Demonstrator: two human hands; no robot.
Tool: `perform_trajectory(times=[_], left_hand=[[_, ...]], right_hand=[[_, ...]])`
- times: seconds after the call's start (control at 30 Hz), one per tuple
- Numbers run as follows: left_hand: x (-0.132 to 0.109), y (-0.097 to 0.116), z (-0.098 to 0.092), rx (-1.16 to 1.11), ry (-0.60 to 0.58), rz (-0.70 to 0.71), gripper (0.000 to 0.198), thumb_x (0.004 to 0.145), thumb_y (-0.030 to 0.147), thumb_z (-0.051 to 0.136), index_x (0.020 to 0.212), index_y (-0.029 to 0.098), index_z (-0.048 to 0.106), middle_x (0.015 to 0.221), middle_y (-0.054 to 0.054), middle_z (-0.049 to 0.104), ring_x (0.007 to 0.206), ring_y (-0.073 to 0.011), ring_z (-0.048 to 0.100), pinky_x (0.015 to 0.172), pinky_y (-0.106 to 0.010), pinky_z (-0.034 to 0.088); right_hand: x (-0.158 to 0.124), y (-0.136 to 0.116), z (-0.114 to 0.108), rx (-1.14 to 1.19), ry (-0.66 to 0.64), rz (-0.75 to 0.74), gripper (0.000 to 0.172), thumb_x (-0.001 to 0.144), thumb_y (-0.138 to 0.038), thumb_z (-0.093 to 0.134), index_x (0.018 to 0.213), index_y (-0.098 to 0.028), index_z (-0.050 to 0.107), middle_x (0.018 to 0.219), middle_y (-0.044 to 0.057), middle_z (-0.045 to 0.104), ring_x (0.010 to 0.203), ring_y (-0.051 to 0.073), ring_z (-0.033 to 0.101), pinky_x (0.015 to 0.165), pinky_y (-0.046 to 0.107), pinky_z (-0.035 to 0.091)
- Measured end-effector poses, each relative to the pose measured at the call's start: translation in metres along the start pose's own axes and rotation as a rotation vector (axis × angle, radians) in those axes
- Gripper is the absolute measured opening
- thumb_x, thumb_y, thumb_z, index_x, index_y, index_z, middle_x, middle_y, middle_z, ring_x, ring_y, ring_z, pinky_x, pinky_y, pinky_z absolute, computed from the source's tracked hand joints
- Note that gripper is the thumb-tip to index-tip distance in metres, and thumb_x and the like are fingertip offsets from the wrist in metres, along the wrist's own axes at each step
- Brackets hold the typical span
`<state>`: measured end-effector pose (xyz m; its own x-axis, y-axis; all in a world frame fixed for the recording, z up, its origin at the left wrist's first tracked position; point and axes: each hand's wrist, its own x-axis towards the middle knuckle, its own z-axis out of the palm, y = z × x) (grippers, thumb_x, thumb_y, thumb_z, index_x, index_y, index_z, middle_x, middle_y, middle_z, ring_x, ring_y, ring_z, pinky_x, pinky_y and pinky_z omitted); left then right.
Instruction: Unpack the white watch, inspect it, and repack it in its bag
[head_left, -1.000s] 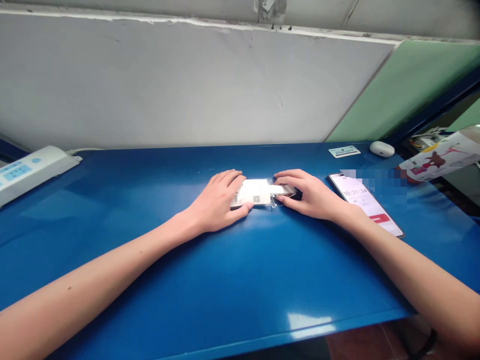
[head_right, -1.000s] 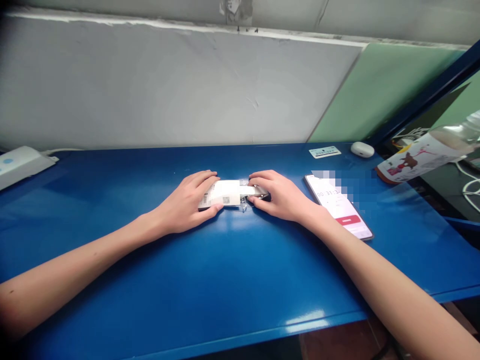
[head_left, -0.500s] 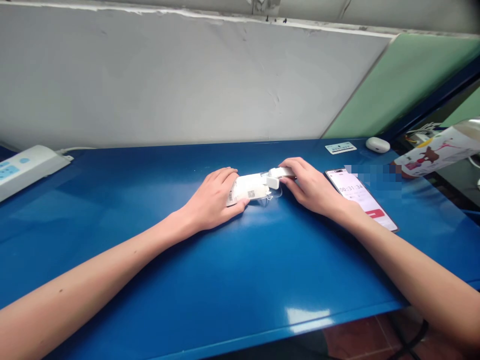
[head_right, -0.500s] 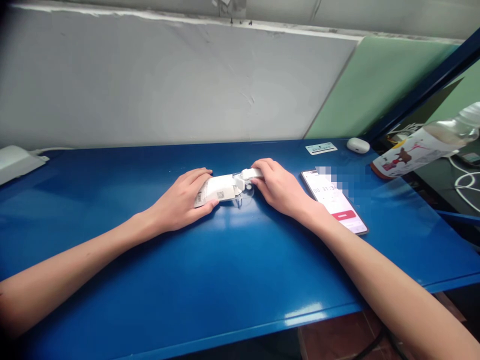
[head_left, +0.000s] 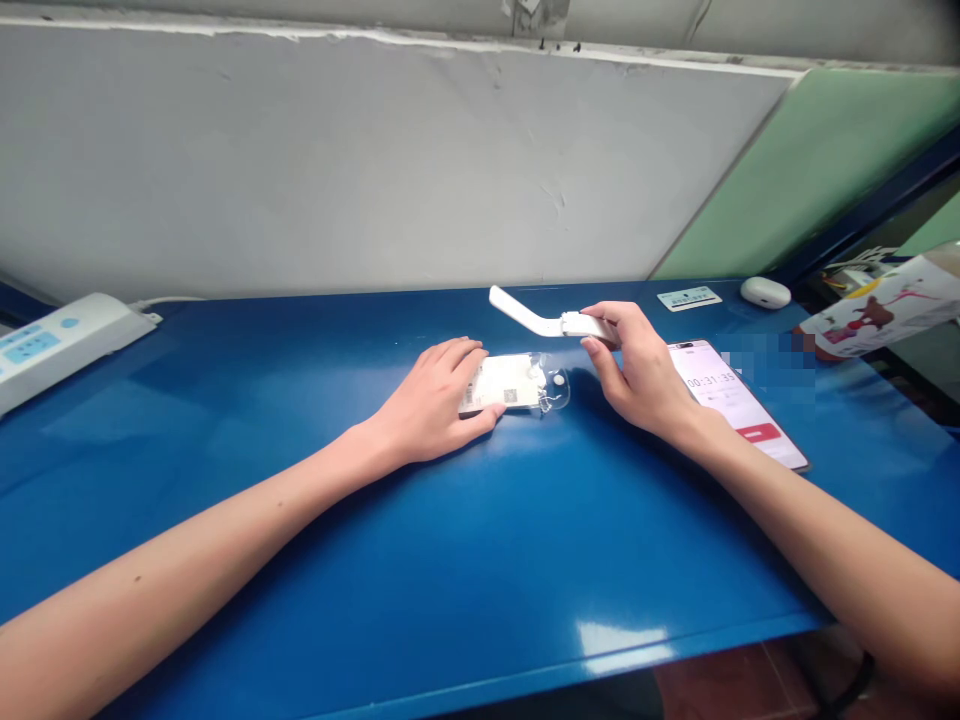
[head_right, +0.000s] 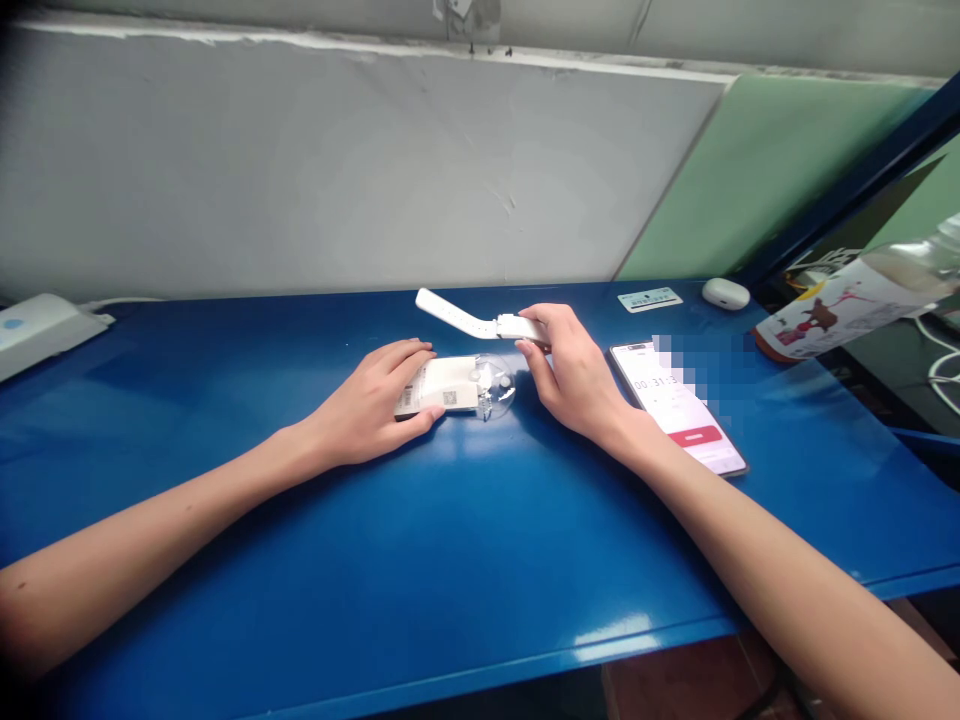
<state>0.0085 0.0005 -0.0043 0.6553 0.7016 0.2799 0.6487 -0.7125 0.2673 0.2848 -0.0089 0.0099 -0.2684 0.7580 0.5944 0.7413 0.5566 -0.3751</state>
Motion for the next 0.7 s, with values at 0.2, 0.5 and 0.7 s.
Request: perform_trajectory(times=[0.2, 0.5, 0.7], left_hand=[[0.0007, 0.0012, -0.0006, -0.007, 0.003, -0.021, 0.061, 0.092, 0.050, 0.055, 0.136, 0.009, 0.052, 0.145, -0.023, 0.051, 0.139, -0.0393, 0.044, 0.114, -0.056, 0.038], [0.0025, 0.0029, -0.0049, -0.038, 0.001, -0.005, 0.058, 0.093, 0.047, 0.054, 0.136, 0.007, 0.048, 0.137, -0.024, 0.055, 0.130, -0.0386, 0.051, 0.109, -0.055, 0.041], [0.0036, 0.0022, -0.0069, -0.087, 0.004, -0.024, 0.052, 0.095, 0.047, 0.051, 0.134, 0.011, 0.047, 0.133, -0.022, 0.058, 0.127, -0.0377, 0.053, 0.106, -0.055, 0.044]], right_hand=[[-0.0020, 0.0030, 0.0020, 0.020, -0.024, -0.038, 0.024, 0.101, -0.030, 0.045, 0.124, -0.024, 0.050, 0.116, 0.014, 0.063, 0.103, 0.031, 0.063, 0.087, 0.047, 0.053], [-0.0051, 0.0035, 0.0036, 0.071, -0.064, -0.096, 0.027, 0.101, -0.027, 0.047, 0.127, -0.024, 0.049, 0.119, 0.014, 0.062, 0.107, 0.029, 0.062, 0.086, 0.045, 0.055], [-0.0065, 0.0035, 0.0047, 0.087, -0.033, -0.111, 0.027, 0.101, -0.026, 0.045, 0.128, -0.024, 0.051, 0.121, 0.014, 0.062, 0.110, 0.030, 0.062, 0.087, 0.046, 0.057]])
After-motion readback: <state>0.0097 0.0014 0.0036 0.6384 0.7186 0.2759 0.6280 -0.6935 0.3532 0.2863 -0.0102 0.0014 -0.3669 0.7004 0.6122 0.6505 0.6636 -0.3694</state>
